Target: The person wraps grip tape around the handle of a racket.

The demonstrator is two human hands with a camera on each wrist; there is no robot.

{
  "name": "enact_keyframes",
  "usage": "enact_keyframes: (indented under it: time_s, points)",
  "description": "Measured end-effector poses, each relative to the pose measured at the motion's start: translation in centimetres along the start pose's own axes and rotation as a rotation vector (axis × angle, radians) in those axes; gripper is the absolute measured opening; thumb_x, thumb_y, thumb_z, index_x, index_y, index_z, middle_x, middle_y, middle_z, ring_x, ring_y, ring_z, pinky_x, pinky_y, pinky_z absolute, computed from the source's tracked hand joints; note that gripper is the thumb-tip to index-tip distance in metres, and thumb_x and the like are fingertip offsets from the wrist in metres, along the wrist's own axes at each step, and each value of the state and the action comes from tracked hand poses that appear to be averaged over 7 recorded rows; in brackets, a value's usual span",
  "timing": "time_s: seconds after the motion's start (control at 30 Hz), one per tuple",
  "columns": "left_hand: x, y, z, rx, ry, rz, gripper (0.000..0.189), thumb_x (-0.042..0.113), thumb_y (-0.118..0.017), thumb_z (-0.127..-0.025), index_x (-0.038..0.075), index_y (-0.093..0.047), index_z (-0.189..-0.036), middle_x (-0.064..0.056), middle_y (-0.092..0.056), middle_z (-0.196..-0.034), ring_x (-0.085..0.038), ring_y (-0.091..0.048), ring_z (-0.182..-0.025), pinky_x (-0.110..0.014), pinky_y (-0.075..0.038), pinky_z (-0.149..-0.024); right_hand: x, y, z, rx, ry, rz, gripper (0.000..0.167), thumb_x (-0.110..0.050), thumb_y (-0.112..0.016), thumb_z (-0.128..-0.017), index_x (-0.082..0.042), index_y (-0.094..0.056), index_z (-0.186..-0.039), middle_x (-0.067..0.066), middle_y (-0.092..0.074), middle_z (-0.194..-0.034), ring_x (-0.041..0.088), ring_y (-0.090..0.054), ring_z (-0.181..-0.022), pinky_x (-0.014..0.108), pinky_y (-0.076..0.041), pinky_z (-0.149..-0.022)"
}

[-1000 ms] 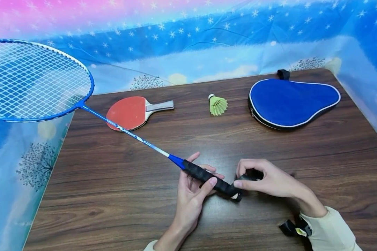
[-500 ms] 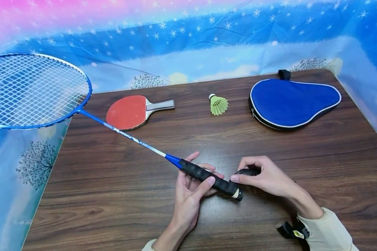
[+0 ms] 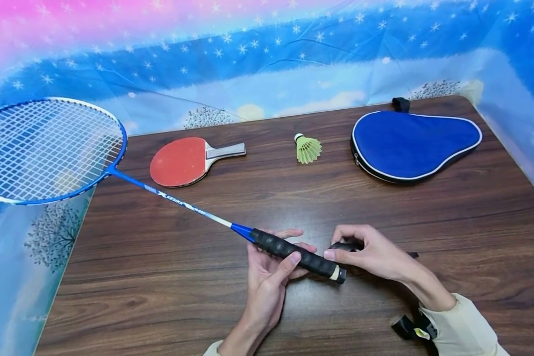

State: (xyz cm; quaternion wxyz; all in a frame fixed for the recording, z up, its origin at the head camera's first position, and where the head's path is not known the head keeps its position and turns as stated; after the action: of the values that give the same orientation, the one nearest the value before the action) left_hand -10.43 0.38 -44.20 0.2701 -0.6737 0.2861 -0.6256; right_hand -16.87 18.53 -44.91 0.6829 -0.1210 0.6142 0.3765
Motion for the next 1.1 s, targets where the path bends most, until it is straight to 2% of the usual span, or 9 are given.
enact_keyframes:
  time_s: [0.1, 0.3, 0.43, 0.5, 0.63, 0.77, 0.87, 0.97, 1.1]
  points:
    - [-0.3, 0.3, 0.0, 0.024, 0.023, 0.027, 0.053, -0.018, -0.051, -0.092, 0.002, -0.023, -0.132, -0.032, -0.04, -0.135, -0.051, -0.057, -0.111, -0.055, -0.054, -0.081, -0.1, 0.1, 0.0, -0.004, 0.018, -0.006, 0.013, -0.03, -0.071, -0.092, -0.022, -0.063, -0.086, -0.002, -0.057, -0.078, 0.016, -0.052, -0.073, 0.031, -0.041, -0.061]
    - [-1.0, 1.3, 0.3, 0.148, 0.111, 0.086, 0.055, -0.017, -0.057, -0.089, 0.005, -0.035, -0.135, -0.021, -0.056, -0.115, -0.042, -0.058, -0.113, -0.052, -0.054, -0.085, -0.2, -0.1, -0.1, -0.035, 0.051, -0.042, 0.01, -0.025, -0.071, -0.092, -0.019, -0.063, -0.089, -0.001, -0.065, -0.082, 0.015, -0.053, -0.072, 0.031, -0.041, -0.061]
    - [-1.1, 1.5, 0.2, 0.178, 0.167, 0.057, 0.06, -0.012, -0.059, -0.091, 0.005, -0.034, -0.142, -0.024, -0.051, -0.124, -0.044, -0.057, -0.115, -0.053, -0.053, -0.087, -0.4, -0.4, 0.0, -0.08, 0.081, -0.067, 0.009, -0.022, -0.07, -0.093, -0.019, -0.062, -0.089, 0.0, -0.066, -0.078, 0.011, -0.047, -0.064, 0.03, -0.037, -0.054]
    - [-1.2, 1.4, 0.1, 0.167, 0.188, 0.064, 0.06, -0.009, -0.058, -0.093, 0.007, -0.031, -0.145, -0.027, -0.044, -0.134, -0.047, -0.054, -0.118, -0.056, -0.05, -0.089, -0.6, -0.5, 0.1, -0.085, 0.085, -0.073, 0.009, -0.021, -0.07, -0.093, -0.019, -0.062, -0.089, 0.0, -0.066, -0.077, 0.01, -0.045, -0.063, 0.031, -0.037, -0.053]
    - [-1.3, 0.9, 0.0, 0.116, 0.189, 0.096, 0.059, -0.005, -0.054, -0.097, 0.007, -0.022, -0.145, -0.025, -0.033, -0.149, -0.05, -0.047, -0.124, -0.062, -0.045, -0.093, -0.7, -0.4, 0.2, -0.054, 0.076, -0.057, 0.011, -0.023, -0.073, -0.091, -0.021, -0.063, -0.086, -0.001, -0.066, -0.078, 0.013, -0.049, -0.065, 0.031, -0.038, -0.055]
    - [-1.2, 0.2, 0.1, 0.067, 0.143, 0.031, 0.073, -0.01, -0.058, -0.092, 0.008, -0.013, -0.147, -0.024, -0.029, -0.152, -0.049, -0.045, -0.127, -0.055, -0.047, -0.096, -0.6, -0.5, 0.2, -0.016, 0.087, -0.029, 0.013, -0.025, -0.077, -0.087, -0.022, -0.064, -0.085, -0.003, -0.064, -0.077, 0.014, -0.053, -0.069, 0.03, -0.041, -0.057]
    - [-1.5, -0.1, 0.3, 0.051, 0.138, -0.058, 0.087, -0.013, -0.064, -0.087, 0.017, -0.011, -0.149, -0.03, -0.034, -0.146, -0.047, -0.047, -0.126, -0.047, -0.047, -0.099, -0.8, -0.6, 0.2, 0.0, 0.096, -0.007, 0.017, -0.028, -0.081, -0.083, -0.024, -0.065, -0.086, -0.004, -0.065, -0.078, 0.014, -0.057, -0.072, 0.029, -0.043, -0.06]
    - [-1.8, -0.3, 0.3, 0.044, 0.147, -0.119, 0.092, -0.013, -0.066, -0.086, 0.025, -0.012, -0.15, -0.037, -0.043, -0.133, -0.047, -0.053, -0.119, -0.047, -0.046, -0.1, -0.9, -0.6, 0.2, 0.008, 0.098, 0.016, 0.02, -0.031, -0.082, -0.081, -0.026, -0.065, -0.088, -0.006, -0.067, -0.08, 0.015, -0.059, -0.074, 0.03, -0.046, -0.062]
    - [-1.6, -0.3, 0.3, 0.027, 0.12, -0.154, 0.092, -0.015, -0.065, -0.086, 0.025, -0.013, -0.15, -0.04, -0.05, -0.121, -0.049, -0.057, -0.11, -0.047, -0.048, -0.097, -0.9, -0.5, 0.3, 0.02, 0.084, 0.043, 0.024, -0.034, -0.083, -0.079, -0.027, -0.062, -0.087, -0.006, -0.064, -0.076, 0.013, -0.057, -0.069, 0.03, -0.045, -0.059]
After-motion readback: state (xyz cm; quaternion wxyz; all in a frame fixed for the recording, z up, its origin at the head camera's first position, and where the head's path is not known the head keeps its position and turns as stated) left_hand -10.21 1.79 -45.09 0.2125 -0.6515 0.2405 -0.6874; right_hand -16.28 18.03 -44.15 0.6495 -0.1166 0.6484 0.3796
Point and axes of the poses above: each hand's wrist, its own z-axis away from the middle knuckle, its own y-axis out of the back of the hand, x = y × z, the point moved 6 cm from there along -z, towards the middle knuckle
